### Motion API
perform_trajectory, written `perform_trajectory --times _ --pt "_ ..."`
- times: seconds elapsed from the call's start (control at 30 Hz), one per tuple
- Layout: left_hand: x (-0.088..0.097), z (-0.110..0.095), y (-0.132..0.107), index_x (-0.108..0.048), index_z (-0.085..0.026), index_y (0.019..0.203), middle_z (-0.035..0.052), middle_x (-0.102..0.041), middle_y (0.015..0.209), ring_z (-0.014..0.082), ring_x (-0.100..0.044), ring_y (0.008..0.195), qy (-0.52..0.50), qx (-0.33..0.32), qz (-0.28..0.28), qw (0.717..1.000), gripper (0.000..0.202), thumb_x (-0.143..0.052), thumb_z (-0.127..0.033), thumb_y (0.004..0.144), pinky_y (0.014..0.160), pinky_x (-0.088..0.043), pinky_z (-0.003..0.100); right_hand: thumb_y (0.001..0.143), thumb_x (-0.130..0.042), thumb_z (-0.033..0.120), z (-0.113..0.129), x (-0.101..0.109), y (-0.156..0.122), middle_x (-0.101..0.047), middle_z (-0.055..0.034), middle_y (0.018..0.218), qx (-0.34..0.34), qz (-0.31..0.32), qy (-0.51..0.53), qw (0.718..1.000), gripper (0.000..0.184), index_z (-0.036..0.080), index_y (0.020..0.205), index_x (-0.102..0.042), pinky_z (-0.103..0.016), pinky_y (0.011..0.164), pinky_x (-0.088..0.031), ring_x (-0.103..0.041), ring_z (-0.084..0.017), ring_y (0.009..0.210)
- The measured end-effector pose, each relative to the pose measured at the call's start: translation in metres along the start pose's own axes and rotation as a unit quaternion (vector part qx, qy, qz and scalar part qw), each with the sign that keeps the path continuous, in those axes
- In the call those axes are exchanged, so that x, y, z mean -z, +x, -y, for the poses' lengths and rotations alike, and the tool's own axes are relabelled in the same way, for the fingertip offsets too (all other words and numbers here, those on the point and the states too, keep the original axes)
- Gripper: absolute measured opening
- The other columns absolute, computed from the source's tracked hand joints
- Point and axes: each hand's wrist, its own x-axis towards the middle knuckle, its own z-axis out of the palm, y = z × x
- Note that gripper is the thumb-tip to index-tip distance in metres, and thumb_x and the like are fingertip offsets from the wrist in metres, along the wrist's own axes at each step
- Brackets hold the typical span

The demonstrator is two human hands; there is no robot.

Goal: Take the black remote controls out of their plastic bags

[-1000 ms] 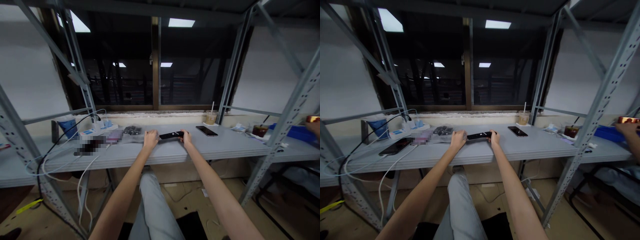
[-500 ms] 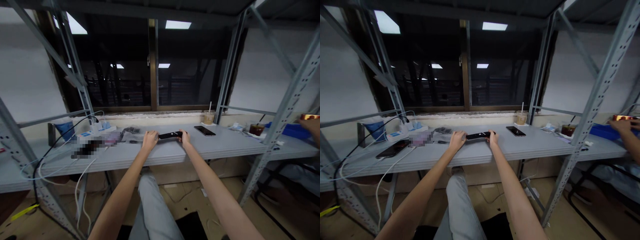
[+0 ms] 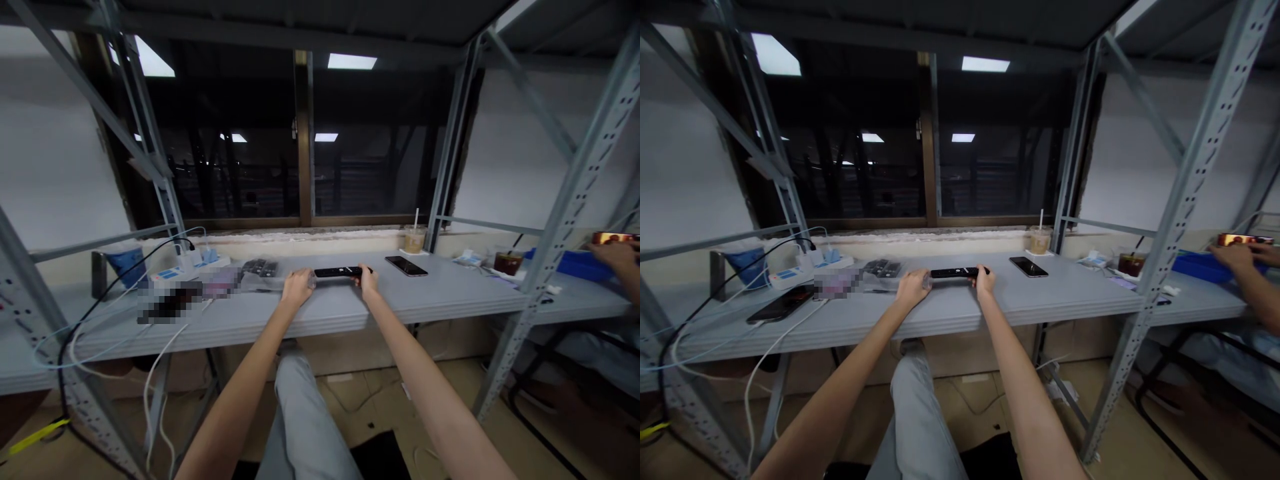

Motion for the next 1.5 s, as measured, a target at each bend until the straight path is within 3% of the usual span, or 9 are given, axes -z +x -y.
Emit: perform_trajectory --times 0.13,0.27,0.5,0.7,0.93,1.17,1.3,1.5 --pt "0.000 0.001 0.000 -0.056 -0.021 0.093 0.0039 -0.064 0.095 0.0198 -0.057 0.092 -0.007 -0.010 0.001 1.000 0.021 -0.047 -0.015 0.075 0.080 -0.036 0.032 0.073 -0.051 0.017 0.001 -0.001 -0.002 -0.042 0.0077 0.031 -0.004 0.000 -0.007 1.000 0.005 0.015 0.069 -0.054 -0.017 0.023 -0.024 -0.037 -0.008 0.023" --pt "0.002 0.000 -0.001 -0.056 -0.021 0.094 0.0047 -0.064 0.097 0.0204 -0.056 0.094 -0.008 -0.016 0.013 1.000 0.020 -0.048 -0.022 0.076 0.080 -0.037 0.031 0.075 -0.050 0.016 0.001 -0.001 -0.002 -0.042 0.0081 0.031 0.000 -0.001 -0.013 1.000 0.006 0.014 0.074 -0.056 -0.017 0.023 -0.024 -0.038 -0.008 0.024" --pt "0.004 -0.002 -0.002 -0.059 -0.022 0.085 0.0032 -0.065 0.089 0.0203 -0.060 0.084 0.000 -0.006 0.064 0.998 0.016 -0.053 -0.029 0.073 0.068 -0.041 0.028 0.076 -0.051 0.022 -0.001 -0.001 -0.004 -0.047 0.0072 0.035 -0.011 0.044 -0.031 0.999 0.010 0.016 0.082 -0.057 -0.016 0.024 -0.027 -0.042 -0.008 0.026" --pt "0.003 -0.001 -0.001 -0.058 -0.018 0.084 0.0069 -0.064 0.089 0.0223 -0.059 0.087 0.007 0.015 0.077 0.997 0.016 -0.052 -0.028 0.073 0.071 -0.042 0.030 0.088 -0.025 0.037 0.002 0.000 -0.003 -0.058 -0.0039 0.045 -0.064 0.136 -0.032 0.988 0.042 0.011 0.082 -0.058 -0.017 0.028 -0.033 -0.051 -0.010 0.033" --pt "0.002 -0.001 -0.002 -0.054 -0.018 0.093 0.0072 -0.063 0.095 0.0225 -0.059 0.089 0.008 0.017 0.073 0.997 0.022 -0.052 -0.027 0.073 0.074 -0.041 0.031 0.083 -0.040 0.032 0.006 0.003 -0.010 -0.065 -0.0047 0.056 -0.075 0.231 -0.065 0.968 0.029 0.011 0.088 -0.061 -0.016 0.031 -0.034 -0.052 -0.009 0.036" --pt "0.002 -0.001 -0.002 -0.051 -0.019 0.094 0.0074 -0.065 0.092 0.0238 -0.060 0.088 0.008 -0.008 0.076 0.997 0.023 -0.053 -0.027 0.073 0.078 -0.038 0.034 0.077 -0.055 0.025 0.003 0.003 -0.013 -0.064 -0.0047 0.055 -0.089 0.319 -0.131 0.935 0.019 0.011 0.067 -0.063 -0.015 0.035 -0.034 -0.052 -0.008 0.040" --pt "0.003 -0.004 -0.003 -0.049 -0.021 0.095 0.0053 -0.066 0.092 0.0225 -0.060 0.089 -0.002 -0.044 0.083 0.996 0.024 -0.054 -0.030 0.073 0.079 -0.038 0.033 0.074 -0.061 0.027 0.002 0.003 -0.012 -0.059 -0.0017 0.049 -0.088 0.343 -0.147 0.923 0.017 0.012 0.066 -0.065 -0.014 0.036 -0.033 -0.052 -0.008 0.042" --pt "0.004 -0.008 -0.005 -0.042 -0.019 0.107 0.0054 -0.064 0.094 0.0226 -0.059 0.089 -0.049 -0.082 0.064 0.993 0.043 -0.050 -0.045 0.074 0.085 -0.036 0.034 0.076 -0.059 0.022 0.000 0.005 -0.008 -0.063 -0.0003 0.060 -0.068 0.333 -0.131 0.931 0.012 0.015 0.080 -0.067 -0.013 0.036 -0.036 -0.052 -0.005 0.043"
